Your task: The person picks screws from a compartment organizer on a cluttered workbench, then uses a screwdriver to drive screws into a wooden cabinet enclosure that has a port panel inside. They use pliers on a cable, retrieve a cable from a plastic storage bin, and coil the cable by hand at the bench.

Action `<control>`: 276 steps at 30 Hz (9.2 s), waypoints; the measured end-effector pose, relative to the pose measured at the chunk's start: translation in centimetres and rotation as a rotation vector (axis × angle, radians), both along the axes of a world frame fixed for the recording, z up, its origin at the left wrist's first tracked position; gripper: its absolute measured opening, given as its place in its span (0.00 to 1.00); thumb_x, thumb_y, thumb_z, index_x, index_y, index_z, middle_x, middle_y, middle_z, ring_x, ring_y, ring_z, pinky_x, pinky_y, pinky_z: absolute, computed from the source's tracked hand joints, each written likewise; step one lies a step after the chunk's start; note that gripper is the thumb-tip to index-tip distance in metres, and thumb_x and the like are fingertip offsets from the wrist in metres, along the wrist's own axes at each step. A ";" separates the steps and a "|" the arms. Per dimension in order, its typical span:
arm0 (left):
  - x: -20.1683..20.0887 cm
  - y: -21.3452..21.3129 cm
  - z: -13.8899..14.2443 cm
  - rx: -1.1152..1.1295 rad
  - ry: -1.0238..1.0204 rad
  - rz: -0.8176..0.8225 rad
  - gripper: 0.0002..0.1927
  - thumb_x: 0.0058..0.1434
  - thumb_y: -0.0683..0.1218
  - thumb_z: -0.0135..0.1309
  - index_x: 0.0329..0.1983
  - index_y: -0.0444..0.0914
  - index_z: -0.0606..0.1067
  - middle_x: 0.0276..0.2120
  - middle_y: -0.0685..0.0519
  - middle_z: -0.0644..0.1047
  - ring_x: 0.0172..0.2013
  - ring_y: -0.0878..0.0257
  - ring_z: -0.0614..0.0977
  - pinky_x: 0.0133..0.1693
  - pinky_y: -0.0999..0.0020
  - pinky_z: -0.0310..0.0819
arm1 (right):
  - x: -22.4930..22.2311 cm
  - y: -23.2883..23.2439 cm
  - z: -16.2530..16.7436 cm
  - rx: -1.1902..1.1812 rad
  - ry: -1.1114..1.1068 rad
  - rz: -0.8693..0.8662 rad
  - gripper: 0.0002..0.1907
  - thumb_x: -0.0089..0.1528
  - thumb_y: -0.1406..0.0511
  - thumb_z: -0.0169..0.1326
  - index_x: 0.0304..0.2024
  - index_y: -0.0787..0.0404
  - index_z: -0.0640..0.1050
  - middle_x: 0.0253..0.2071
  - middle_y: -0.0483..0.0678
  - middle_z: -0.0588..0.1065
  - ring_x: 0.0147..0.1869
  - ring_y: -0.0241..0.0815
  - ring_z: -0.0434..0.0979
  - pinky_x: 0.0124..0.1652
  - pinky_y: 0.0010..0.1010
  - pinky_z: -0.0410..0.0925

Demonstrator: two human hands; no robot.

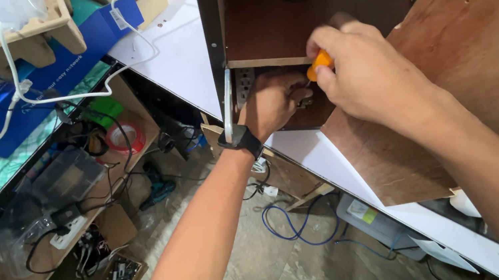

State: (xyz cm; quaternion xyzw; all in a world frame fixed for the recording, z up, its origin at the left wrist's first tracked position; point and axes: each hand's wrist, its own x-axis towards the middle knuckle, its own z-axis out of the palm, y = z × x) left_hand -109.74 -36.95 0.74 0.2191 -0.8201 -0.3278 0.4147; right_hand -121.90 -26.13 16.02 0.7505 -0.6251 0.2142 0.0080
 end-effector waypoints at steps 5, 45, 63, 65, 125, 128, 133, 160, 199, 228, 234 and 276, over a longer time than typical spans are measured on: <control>0.1 0.1 0.2 0.060 -0.053 -0.001 0.09 0.59 0.40 0.61 0.44 0.38 0.82 0.36 0.43 0.82 0.36 0.47 0.84 0.39 0.58 0.78 | 0.2 -0.1 0.0 0.016 0.000 -0.021 0.10 0.62 0.69 0.54 0.45 0.66 0.77 0.43 0.64 0.73 0.50 0.66 0.73 0.49 0.52 0.67; 0.1 0.1 0.1 0.073 0.038 -0.062 0.12 0.61 0.38 0.56 0.48 0.39 0.80 0.40 0.45 0.83 0.41 0.50 0.86 0.42 0.62 0.81 | -0.1 -0.1 0.8 0.073 0.051 0.013 0.14 0.64 0.66 0.54 0.49 0.68 0.74 0.44 0.65 0.74 0.50 0.68 0.75 0.47 0.52 0.68; 0.5 -1.3 1.2 -0.072 -0.142 -0.095 0.11 0.59 0.39 0.57 0.46 0.38 0.81 0.38 0.42 0.83 0.40 0.44 0.84 0.42 0.53 0.76 | 1.9 -2.0 3.6 0.257 0.357 -0.164 0.16 0.68 0.58 0.49 0.40 0.64 0.79 0.29 0.64 0.78 0.36 0.67 0.80 0.37 0.55 0.72; 0.8 -0.9 1.2 -0.002 -0.140 -0.109 0.13 0.60 0.38 0.55 0.48 0.38 0.81 0.38 0.42 0.82 0.41 0.43 0.83 0.41 0.53 0.76 | 1.7 -2.1 3.6 0.264 0.362 -0.125 0.16 0.68 0.58 0.49 0.40 0.64 0.79 0.31 0.65 0.79 0.37 0.68 0.80 0.39 0.55 0.72; -0.5 1.6 0.8 0.038 0.006 0.015 0.10 0.58 0.43 0.62 0.43 0.38 0.81 0.35 0.45 0.83 0.35 0.51 0.85 0.37 0.61 0.78 | 0.8 -0.2 1.4 0.086 -0.012 -0.074 0.09 0.61 0.67 0.57 0.39 0.70 0.77 0.40 0.64 0.75 0.45 0.69 0.76 0.43 0.51 0.70; -0.4 1.6 0.8 0.050 -0.035 0.028 0.09 0.58 0.44 0.63 0.41 0.38 0.81 0.33 0.45 0.83 0.34 0.51 0.85 0.36 0.60 0.78 | 0.6 -0.2 1.2 0.045 0.031 -0.023 0.09 0.63 0.67 0.57 0.38 0.70 0.77 0.38 0.64 0.76 0.46 0.68 0.76 0.46 0.52 0.69; -0.5 1.7 1.3 0.103 -0.039 0.047 0.09 0.59 0.44 0.62 0.42 0.39 0.82 0.33 0.46 0.83 0.33 0.53 0.86 0.36 0.61 0.78 | 0.6 -0.2 1.1 0.043 0.014 -0.043 0.09 0.62 0.68 0.58 0.39 0.70 0.77 0.40 0.64 0.75 0.45 0.68 0.75 0.44 0.52 0.69; -0.6 -1.5 -0.1 -0.123 -0.225 -0.084 0.09 0.57 0.43 0.59 0.41 0.40 0.82 0.39 0.47 0.83 0.43 0.47 0.83 0.46 0.55 0.75 | 2.9 -4.5 2.8 0.458 0.291 -0.422 0.19 0.64 0.56 0.55 0.39 0.66 0.84 0.41 0.63 0.80 0.48 0.65 0.80 0.47 0.50 0.72; -0.7 0.1 0.3 0.096 -0.103 -0.086 0.10 0.58 0.40 0.58 0.43 0.36 0.80 0.38 0.43 0.83 0.40 0.49 0.84 0.43 0.58 0.78 | 0.3 0.2 0.9 -0.017 0.140 0.073 0.16 0.52 0.66 0.61 0.42 0.65 0.78 0.44 0.64 0.74 0.47 0.69 0.75 0.43 0.52 0.71; 4.5 12.3 3.2 -0.420 0.049 0.077 0.12 0.57 0.35 0.63 0.43 0.40 0.80 0.40 0.48 0.76 0.44 0.49 0.77 0.45 0.56 0.72 | 2.5 18.0 0.9 -0.110 0.020 0.082 0.21 0.52 0.74 0.56 0.50 0.67 0.74 0.50 0.57 0.70 0.54 0.58 0.70 0.52 0.42 0.68; 1.8 19.6 -1.3 -0.329 -0.071 -0.234 0.13 0.54 0.41 0.65 0.42 0.45 0.82 0.33 0.55 0.76 0.34 0.55 0.78 0.35 0.59 0.72 | 0.1 26.3 -4.5 0.255 0.178 -0.215 0.21 0.51 0.72 0.53 0.49 0.65 0.72 0.42 0.54 0.71 0.48 0.54 0.72 0.45 0.44 0.67; -20.4 28.6 -7.5 -0.271 -0.230 0.019 0.17 0.62 0.49 0.57 0.52 0.40 0.72 0.52 0.50 0.73 0.59 0.52 0.71 0.59 0.47 0.55 | -16.8 34.2 -23.0 -0.294 0.004 -0.906 0.32 0.59 0.60 0.60 0.64 0.62 0.70 0.65 0.55 0.68 0.70 0.57 0.63 0.65 0.51 0.51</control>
